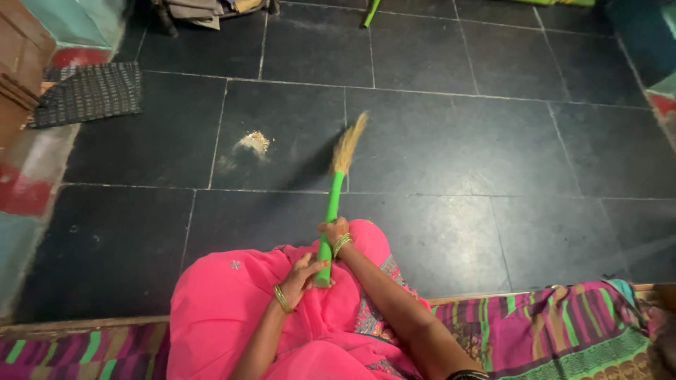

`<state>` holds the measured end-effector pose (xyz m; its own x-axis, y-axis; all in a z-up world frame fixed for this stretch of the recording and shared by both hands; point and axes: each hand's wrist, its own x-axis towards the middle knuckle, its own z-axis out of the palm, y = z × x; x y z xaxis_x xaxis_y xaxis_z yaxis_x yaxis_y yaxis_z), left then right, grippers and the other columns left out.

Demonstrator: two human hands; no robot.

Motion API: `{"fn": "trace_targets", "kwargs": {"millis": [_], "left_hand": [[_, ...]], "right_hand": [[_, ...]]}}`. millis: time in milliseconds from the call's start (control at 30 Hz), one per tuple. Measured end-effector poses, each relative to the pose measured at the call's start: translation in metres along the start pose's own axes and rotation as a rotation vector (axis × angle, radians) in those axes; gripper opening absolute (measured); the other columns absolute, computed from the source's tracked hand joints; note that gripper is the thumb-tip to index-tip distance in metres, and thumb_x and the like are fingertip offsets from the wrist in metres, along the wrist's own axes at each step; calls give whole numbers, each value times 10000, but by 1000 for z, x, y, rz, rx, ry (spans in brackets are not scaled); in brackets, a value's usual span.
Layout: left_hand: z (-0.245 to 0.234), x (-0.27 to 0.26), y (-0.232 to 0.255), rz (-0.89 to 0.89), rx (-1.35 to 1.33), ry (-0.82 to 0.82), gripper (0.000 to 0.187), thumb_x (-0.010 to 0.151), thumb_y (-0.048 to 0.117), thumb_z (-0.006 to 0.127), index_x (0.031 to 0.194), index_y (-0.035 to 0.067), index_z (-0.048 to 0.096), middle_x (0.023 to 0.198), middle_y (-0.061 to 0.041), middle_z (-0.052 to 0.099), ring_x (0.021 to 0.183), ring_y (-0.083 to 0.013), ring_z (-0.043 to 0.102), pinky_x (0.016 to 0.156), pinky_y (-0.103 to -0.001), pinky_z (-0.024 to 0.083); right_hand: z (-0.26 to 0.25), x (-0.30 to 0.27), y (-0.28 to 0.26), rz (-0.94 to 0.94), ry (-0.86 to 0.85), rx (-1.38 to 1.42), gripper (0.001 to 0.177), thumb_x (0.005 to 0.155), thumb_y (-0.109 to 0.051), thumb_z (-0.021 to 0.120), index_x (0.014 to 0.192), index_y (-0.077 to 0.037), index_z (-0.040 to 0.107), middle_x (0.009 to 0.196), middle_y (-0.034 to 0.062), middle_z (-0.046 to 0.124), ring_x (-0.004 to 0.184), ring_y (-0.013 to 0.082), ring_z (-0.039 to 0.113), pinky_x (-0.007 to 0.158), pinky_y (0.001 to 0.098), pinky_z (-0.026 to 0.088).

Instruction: The person sweeps debris from a dark tiled floor into a blue dustpan using a broom and then picks up additional small pieces of trash by hand to place them into the dustpan.

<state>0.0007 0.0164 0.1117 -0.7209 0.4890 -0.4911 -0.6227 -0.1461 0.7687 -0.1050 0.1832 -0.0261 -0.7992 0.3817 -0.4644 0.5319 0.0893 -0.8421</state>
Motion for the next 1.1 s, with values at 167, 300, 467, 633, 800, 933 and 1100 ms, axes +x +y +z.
{"fn": "trace_targets", "kwargs": {"millis": [167,300,467,633,800,933,1100], "left_hand": [[-20,23,-18,87,-462,-75,314,933,189,667,1161,-24,628,974,-164,718,802,-246,738,715,-344,609],[-39,40,-40,116,-563,10,243,932,157,671,1114,5,623,955,-179,725,794,-265,730,719,-367,615],[-48,42,-43,152,-751,28,273,944,143,651,1117,-68,637,1025,-201,723,864,-271,723,755,-357,610],[-37,28,-35,238,-654,26,227,937,110,657,1107,-37,631,1004,-179,711,856,-269,723,733,-378,608],[-25,15,-21,267,-537,-2,270,929,117,662,1162,-14,625,986,-144,695,831,-256,714,706,-378,604],[-8,12,-13,232,-394,-61,407,936,124,659,1294,-15,524,1042,-137,670,852,-240,722,733,-362,612],[11,11,-3,154,-194,-91,549,956,226,617,1449,71,432,1080,-91,663,869,-137,702,742,-322,612]], "right_hand": [[0,-2,4,97,-168,309,317,715,-182,798,883,27,629,716,142,670,564,269,660,503,425,539],[-7,2,-1,92,-566,561,336,876,-157,828,983,86,622,747,121,614,555,254,576,459,381,434],[-10,1,-12,75,-787,715,363,896,-115,736,1152,91,582,977,163,685,857,278,700,757,417,594],[-14,-17,-28,48,-828,631,605,864,-86,723,1398,-4,450,1101,159,664,971,265,684,843,426,586],[-19,-28,-44,62,-903,741,736,888,-145,732,1502,-32,343,1181,176,647,1019,281,670,872,417,589],[-19,-31,-38,103,-872,766,604,901,-208,723,1379,51,461,1110,178,660,1007,305,700,843,454,604],[-26,-7,-20,250,-801,836,249,933,-149,755,1047,31,627,867,124,651,737,234,619,692,361,564]]}}
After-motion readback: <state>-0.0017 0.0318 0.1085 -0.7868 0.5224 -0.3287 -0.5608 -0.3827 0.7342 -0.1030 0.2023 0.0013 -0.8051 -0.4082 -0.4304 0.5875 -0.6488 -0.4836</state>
